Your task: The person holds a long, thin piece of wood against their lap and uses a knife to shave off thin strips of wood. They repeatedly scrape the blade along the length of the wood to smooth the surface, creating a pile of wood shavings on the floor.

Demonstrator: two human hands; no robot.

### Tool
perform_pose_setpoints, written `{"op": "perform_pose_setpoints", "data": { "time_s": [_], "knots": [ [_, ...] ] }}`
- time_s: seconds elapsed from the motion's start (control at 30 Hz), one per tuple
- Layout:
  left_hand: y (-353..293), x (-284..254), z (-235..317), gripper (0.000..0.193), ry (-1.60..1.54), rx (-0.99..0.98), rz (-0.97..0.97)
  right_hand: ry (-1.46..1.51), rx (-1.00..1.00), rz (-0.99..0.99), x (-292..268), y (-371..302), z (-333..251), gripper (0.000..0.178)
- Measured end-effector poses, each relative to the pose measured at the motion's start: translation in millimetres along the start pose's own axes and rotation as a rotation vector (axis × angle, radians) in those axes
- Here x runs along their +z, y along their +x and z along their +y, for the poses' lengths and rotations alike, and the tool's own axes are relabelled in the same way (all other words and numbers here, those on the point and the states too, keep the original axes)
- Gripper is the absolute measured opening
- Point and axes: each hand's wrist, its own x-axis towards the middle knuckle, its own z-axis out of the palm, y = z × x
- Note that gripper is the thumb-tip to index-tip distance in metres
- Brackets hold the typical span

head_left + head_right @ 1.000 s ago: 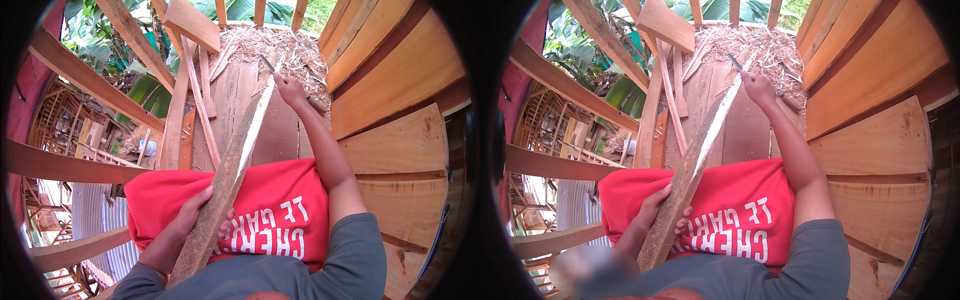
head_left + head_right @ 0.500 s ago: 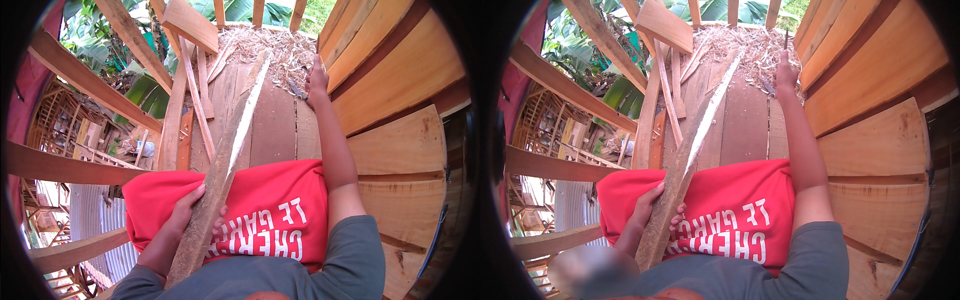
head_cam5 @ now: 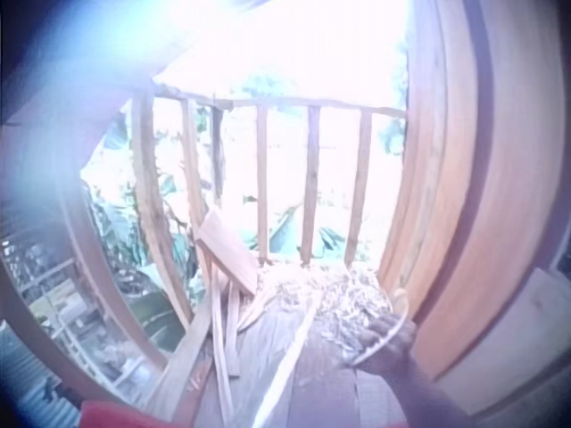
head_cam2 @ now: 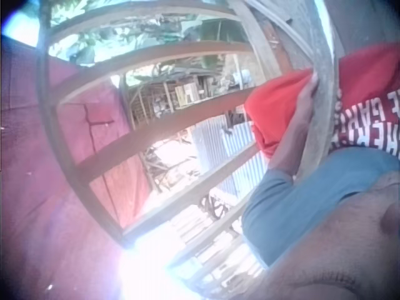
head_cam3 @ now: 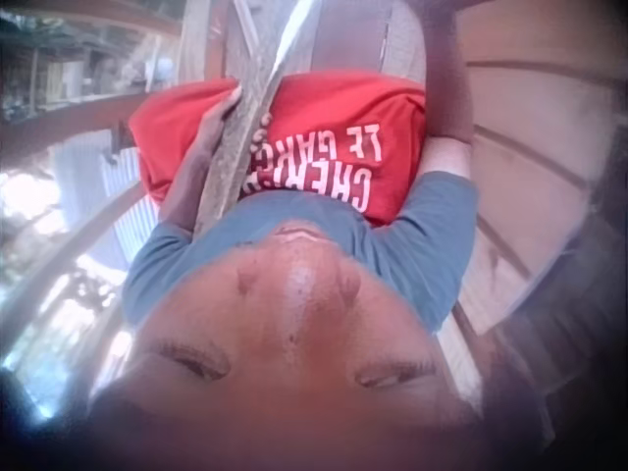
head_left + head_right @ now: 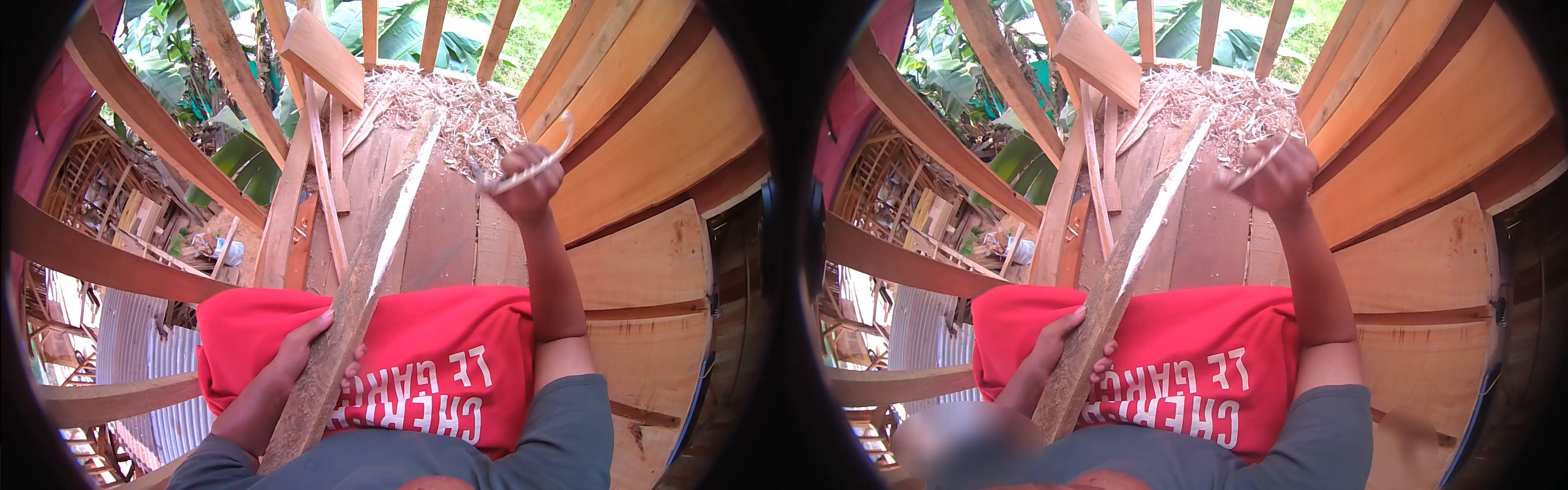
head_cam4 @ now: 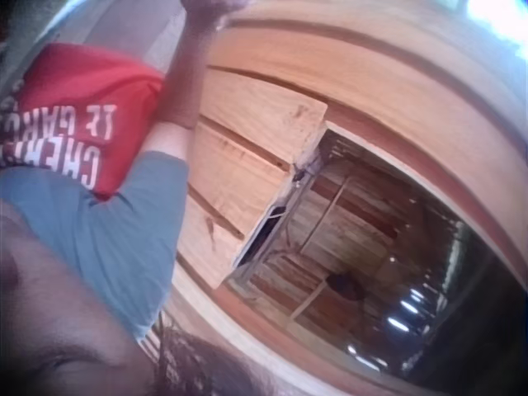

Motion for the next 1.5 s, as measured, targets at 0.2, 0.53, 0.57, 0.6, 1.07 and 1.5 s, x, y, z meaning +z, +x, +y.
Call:
{"op": "perform_pose_setpoints", "data": {
  "time_s": [0.2,0.53,0.57,0.6,1.07,1.5],
  "knots": [
    [-6.2,3.4,1.0,0.053,-0.050,0.006,-0.023,-0.151,1.244,-1.001,16.4,-92.6,97.9,0.051],
    [-4.8,-3.5,8.0,0.055,-0.050,0.096,0.034,0.242,1.079,-1.052,44.8,-132.4,41.7,0.024],
    [-5.7,-0.8,9.4,0.055,-0.044,0.099,0.063,0.318,1.056,-1.157,47.5,-129.9,32.5,0.023],
    [-6.5,-0.1,9.9,0.056,-0.040,0.104,0.093,0.433,0.992,-1.192,54.0,-138.5,25.3,0.023],
    [-13.8,-5.1,12.7,0.055,-0.089,0.117,0.041,0.055,1.099,-0.945,95.7,-180.3,15.8,0.027],
    [-12.6,-10.0,14.9,0.055,-0.130,0.112,-0.025,0.039,1.192,-1.012,65.2,-213.5,57.4,0.031]
  ]
}}
